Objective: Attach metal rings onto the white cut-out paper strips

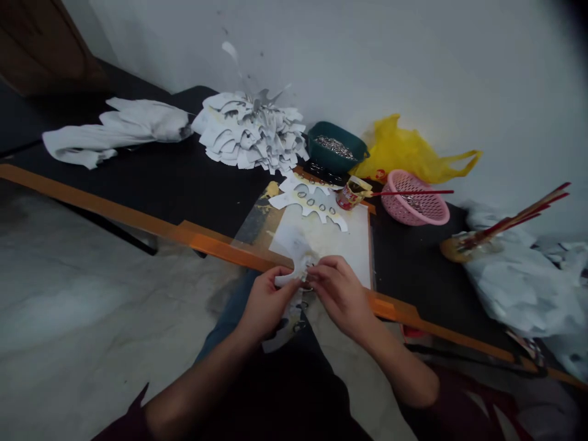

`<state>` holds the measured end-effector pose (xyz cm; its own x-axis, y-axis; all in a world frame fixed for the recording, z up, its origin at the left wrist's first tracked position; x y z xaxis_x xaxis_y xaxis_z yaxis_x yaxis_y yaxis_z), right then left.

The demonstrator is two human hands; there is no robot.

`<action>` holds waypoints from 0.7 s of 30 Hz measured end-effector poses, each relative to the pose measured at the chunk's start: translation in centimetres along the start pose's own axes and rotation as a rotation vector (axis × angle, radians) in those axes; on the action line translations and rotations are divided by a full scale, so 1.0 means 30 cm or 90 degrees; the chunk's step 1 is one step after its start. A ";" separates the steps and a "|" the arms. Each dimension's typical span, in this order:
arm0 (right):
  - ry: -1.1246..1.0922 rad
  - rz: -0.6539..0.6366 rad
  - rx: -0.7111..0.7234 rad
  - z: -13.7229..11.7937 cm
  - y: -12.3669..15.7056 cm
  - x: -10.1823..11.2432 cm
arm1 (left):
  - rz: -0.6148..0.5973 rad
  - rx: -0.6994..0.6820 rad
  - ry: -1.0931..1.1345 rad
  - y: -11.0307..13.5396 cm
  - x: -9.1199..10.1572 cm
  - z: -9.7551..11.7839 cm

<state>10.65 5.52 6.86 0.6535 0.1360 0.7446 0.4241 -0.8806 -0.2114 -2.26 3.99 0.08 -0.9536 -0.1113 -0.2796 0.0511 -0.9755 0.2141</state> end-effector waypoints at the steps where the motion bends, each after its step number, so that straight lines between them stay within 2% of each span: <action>1: 0.000 0.009 -0.009 0.001 -0.006 0.000 | -0.008 0.008 0.008 0.000 -0.001 0.002; 6: -0.003 -0.010 -0.029 0.011 -0.027 -0.011 | -0.023 0.046 0.077 0.019 -0.011 0.001; 9: 0.009 -0.028 -0.032 0.015 -0.025 -0.020 | -0.024 0.053 0.073 0.019 -0.012 -0.012; 13: 0.066 -0.039 0.003 0.011 -0.013 -0.054 | 0.024 0.056 0.082 0.001 -0.013 -0.031; 17: 0.151 -0.007 0.029 0.019 0.000 -0.086 | 0.062 0.145 0.149 -0.006 -0.026 -0.046; 19: 0.164 -0.020 0.019 0.034 0.006 -0.093 | 0.054 0.177 0.160 -0.003 -0.031 -0.042; 21: 0.188 -0.044 0.044 0.041 0.012 -0.092 | 0.034 0.172 0.166 0.001 -0.032 -0.030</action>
<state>9.78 5.39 3.94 0.4159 0.0478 0.9081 0.5096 -0.8393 -0.1892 -1.08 3.89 -0.50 -0.8427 -0.2389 -0.4825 -0.0143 -0.8859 0.4636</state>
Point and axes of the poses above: each hand's wrist, its own y-axis away from the middle knuckle, its own x-axis out of the back of the hand, z = x × y, the point moved 4 cm from there along -y, towards the middle knuckle, and after that the axes turned 9 degrees about -x, right-handed, at the moved point
